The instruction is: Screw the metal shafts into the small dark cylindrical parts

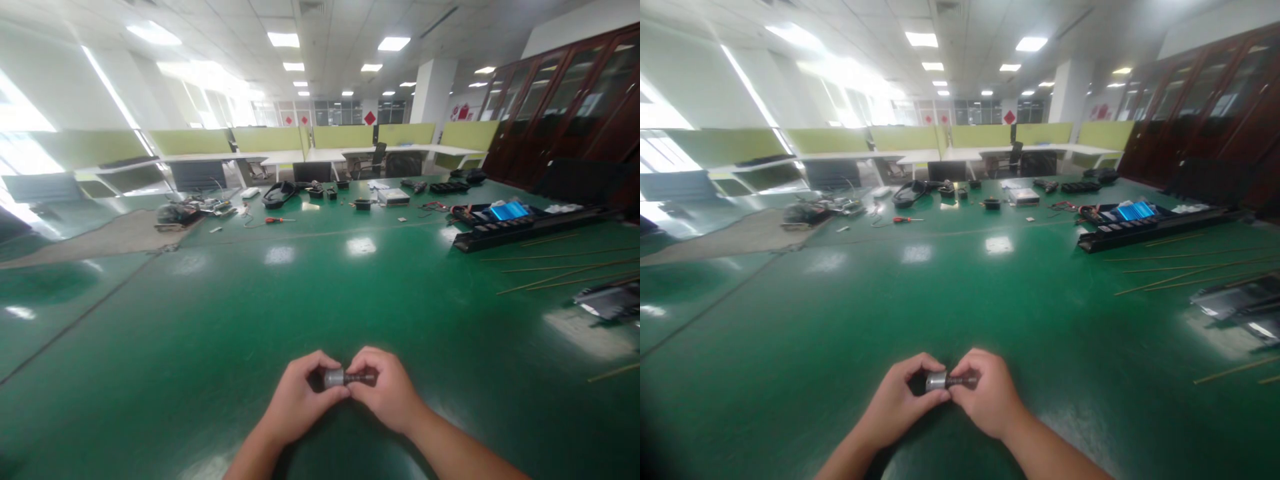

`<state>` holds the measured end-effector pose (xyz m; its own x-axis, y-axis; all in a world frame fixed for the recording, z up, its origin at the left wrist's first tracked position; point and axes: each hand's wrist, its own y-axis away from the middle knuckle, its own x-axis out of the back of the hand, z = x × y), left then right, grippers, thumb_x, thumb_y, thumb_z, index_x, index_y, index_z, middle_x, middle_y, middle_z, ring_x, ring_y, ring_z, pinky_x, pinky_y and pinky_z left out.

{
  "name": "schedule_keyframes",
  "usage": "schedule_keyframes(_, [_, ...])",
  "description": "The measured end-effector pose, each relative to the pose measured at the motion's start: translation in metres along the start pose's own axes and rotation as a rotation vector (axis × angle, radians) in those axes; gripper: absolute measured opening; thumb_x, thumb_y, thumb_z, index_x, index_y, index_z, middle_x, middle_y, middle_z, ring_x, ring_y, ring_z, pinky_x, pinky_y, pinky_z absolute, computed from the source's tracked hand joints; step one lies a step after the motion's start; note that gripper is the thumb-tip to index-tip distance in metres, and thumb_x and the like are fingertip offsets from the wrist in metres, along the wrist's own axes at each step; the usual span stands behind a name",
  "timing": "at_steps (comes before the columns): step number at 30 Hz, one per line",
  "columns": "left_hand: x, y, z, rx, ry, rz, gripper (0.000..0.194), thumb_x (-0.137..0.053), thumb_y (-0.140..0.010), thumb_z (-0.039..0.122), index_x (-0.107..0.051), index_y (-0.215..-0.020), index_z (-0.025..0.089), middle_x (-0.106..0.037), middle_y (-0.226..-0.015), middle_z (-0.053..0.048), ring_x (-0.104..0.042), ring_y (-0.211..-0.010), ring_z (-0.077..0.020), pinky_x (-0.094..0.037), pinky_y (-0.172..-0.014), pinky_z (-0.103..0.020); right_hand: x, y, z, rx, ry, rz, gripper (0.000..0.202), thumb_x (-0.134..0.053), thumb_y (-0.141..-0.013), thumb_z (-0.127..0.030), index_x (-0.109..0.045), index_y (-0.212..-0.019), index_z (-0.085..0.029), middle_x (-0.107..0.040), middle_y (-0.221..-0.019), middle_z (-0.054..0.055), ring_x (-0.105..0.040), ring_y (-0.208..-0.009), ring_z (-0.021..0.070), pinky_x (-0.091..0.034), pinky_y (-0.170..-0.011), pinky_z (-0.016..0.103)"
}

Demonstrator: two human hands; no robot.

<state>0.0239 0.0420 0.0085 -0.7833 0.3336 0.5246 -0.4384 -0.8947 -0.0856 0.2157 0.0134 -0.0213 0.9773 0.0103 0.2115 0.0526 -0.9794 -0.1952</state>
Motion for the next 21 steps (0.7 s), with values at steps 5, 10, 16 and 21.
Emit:
schedule_keyframes(5, [-0.0006, -0.0005, 0.0, 0.004, -0.003, 0.004, 0.026, -0.081, -0.073, 0.038, -0.07, -0.087, 0.018, -0.07, -0.081, -0.001, -0.063, -0.077, -0.0196, -0.042, -0.071, -0.027, -0.0001, 0.0, -0.001, -0.022, -0.007, -0.003, 0.008, -0.075, -0.068, -0.011, -0.072, -0.072, -0.017, -0.067, -0.075, 0.002, -0.062, -0.069, 0.016, -0.045, -0.062, 0.023])
schedule_keyframes(10, [0.0001, -0.0009, -0.0004, 0.014, -0.002, 0.011, 0.027, -0.081, -0.073, 0.038, -0.07, -0.087, 0.018, -0.07, -0.081, -0.001, -0.063, -0.077, -0.0199, -0.043, -0.072, -0.028, -0.0007, -0.0006, -0.0025, -0.038, -0.023, -0.013, 0.006, -0.075, -0.069, -0.013, -0.072, -0.073, -0.017, -0.067, -0.076, 0.003, -0.063, -0.069, 0.0168, -0.046, -0.062, 0.024])
schedule_keyframes(16, [-0.0002, -0.0001, -0.0012, 0.006, -0.006, 0.01, 0.028, -0.081, -0.073, 0.041, -0.07, -0.087, 0.019, -0.07, -0.081, -0.001, -0.063, -0.077, -0.0198, -0.043, -0.071, -0.028, -0.0001, -0.0008, -0.003, -0.053, -0.046, -0.014, 0.005, -0.074, -0.068, -0.013, -0.072, -0.072, -0.016, -0.067, -0.076, 0.003, -0.064, -0.069, 0.0174, -0.047, -0.062, 0.024])
schedule_keyframes(21, [0.0001, -0.0008, 0.0005, 0.014, 0.003, 0.01, 0.027, -0.081, -0.073, 0.04, -0.071, -0.086, 0.019, -0.07, -0.08, -0.001, -0.063, -0.077, -0.0199, -0.043, -0.071, -0.028, 0.0005, 0.0002, -0.0022, -0.051, -0.014, -0.017, 0.006, -0.074, -0.068, -0.013, -0.072, -0.072, -0.017, -0.068, -0.076, 0.003, -0.064, -0.07, 0.0178, -0.046, -0.063, 0.025])
